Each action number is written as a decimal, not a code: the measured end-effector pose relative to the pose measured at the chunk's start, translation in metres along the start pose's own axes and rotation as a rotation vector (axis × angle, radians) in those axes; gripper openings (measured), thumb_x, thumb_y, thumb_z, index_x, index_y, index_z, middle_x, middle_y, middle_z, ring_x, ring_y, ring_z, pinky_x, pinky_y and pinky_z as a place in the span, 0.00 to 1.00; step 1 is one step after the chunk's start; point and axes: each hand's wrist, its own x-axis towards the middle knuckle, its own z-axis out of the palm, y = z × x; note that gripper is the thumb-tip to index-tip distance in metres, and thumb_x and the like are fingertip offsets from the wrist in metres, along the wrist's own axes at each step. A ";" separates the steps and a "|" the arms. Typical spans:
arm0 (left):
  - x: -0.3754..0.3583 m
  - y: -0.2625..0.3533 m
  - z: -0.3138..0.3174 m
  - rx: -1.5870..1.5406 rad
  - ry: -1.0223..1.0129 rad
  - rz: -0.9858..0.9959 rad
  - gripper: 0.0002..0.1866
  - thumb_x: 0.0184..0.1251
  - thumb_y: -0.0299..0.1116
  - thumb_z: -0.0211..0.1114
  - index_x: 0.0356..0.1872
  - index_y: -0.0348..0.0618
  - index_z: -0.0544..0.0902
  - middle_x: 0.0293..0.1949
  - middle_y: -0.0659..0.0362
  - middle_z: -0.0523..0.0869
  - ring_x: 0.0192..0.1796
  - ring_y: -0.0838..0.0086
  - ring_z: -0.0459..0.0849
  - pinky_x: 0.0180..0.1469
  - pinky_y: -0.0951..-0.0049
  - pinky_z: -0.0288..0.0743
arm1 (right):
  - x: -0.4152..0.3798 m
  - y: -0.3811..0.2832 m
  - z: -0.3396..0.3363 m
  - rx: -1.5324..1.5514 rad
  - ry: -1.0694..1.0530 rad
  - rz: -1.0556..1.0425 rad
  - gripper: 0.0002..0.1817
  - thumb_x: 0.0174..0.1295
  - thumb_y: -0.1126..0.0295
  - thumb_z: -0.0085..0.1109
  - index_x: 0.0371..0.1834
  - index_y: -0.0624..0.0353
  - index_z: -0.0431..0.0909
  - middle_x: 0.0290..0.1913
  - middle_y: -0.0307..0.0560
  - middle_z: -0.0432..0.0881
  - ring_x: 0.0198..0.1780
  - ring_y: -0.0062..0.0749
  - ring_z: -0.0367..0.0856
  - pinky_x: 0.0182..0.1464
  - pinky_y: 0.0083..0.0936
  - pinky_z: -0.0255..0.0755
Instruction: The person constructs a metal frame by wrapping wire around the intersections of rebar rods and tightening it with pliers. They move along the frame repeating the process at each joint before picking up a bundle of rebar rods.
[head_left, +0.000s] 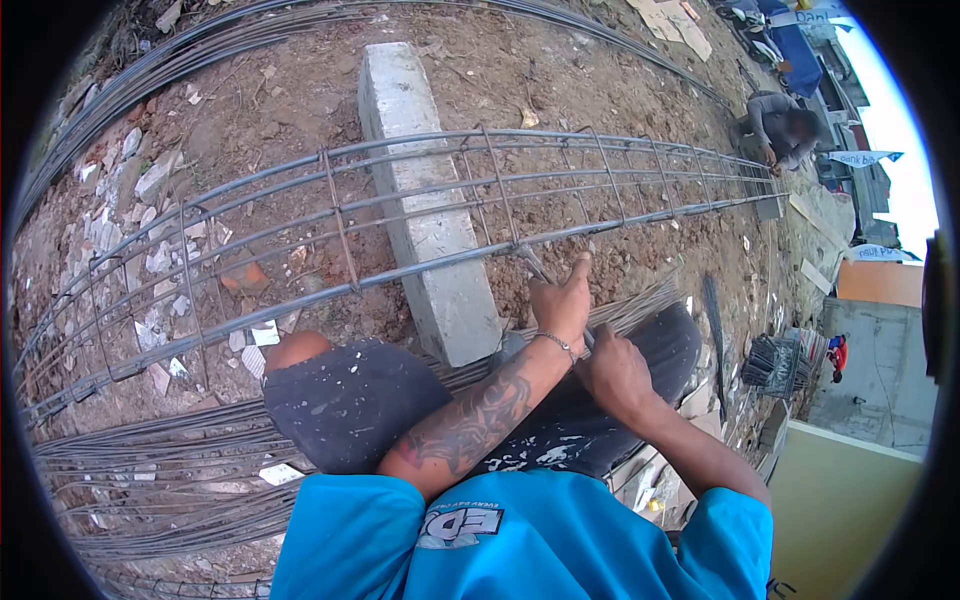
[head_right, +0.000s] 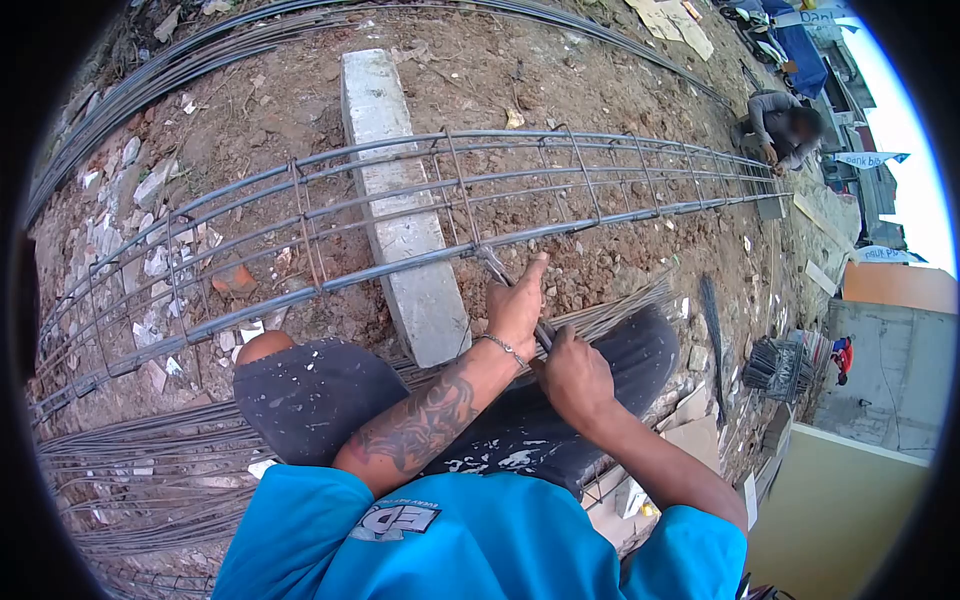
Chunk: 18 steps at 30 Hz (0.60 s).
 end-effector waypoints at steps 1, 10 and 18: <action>-0.011 0.020 -0.001 -0.014 -0.072 -0.143 0.19 0.60 0.46 0.68 0.27 0.43 0.74 0.18 0.63 0.72 0.19 0.75 0.74 0.18 0.72 0.70 | -0.004 -0.006 0.001 -0.166 0.067 0.041 0.25 0.52 0.60 0.67 0.39 0.72 0.68 0.33 0.67 0.80 0.37 0.60 0.82 0.37 0.40 0.77; 0.005 0.012 -0.034 -0.754 -0.723 -0.392 0.20 0.65 0.54 0.61 0.23 0.53 0.69 0.16 0.73 0.65 0.16 0.84 0.64 0.22 0.78 0.66 | -0.003 -0.012 -0.030 0.660 -0.271 0.192 0.32 0.51 0.51 0.70 0.41 0.68 0.65 0.23 0.48 0.79 0.21 0.33 0.78 0.25 0.30 0.72; -0.024 0.006 -0.007 -0.451 -0.213 -0.141 0.17 0.63 0.49 0.64 0.30 0.46 0.75 0.20 0.65 0.72 0.21 0.76 0.73 0.28 0.72 0.74 | 0.009 0.001 -0.008 -0.280 0.045 0.038 0.24 0.49 0.61 0.66 0.39 0.68 0.68 0.28 0.63 0.81 0.30 0.54 0.83 0.33 0.43 0.78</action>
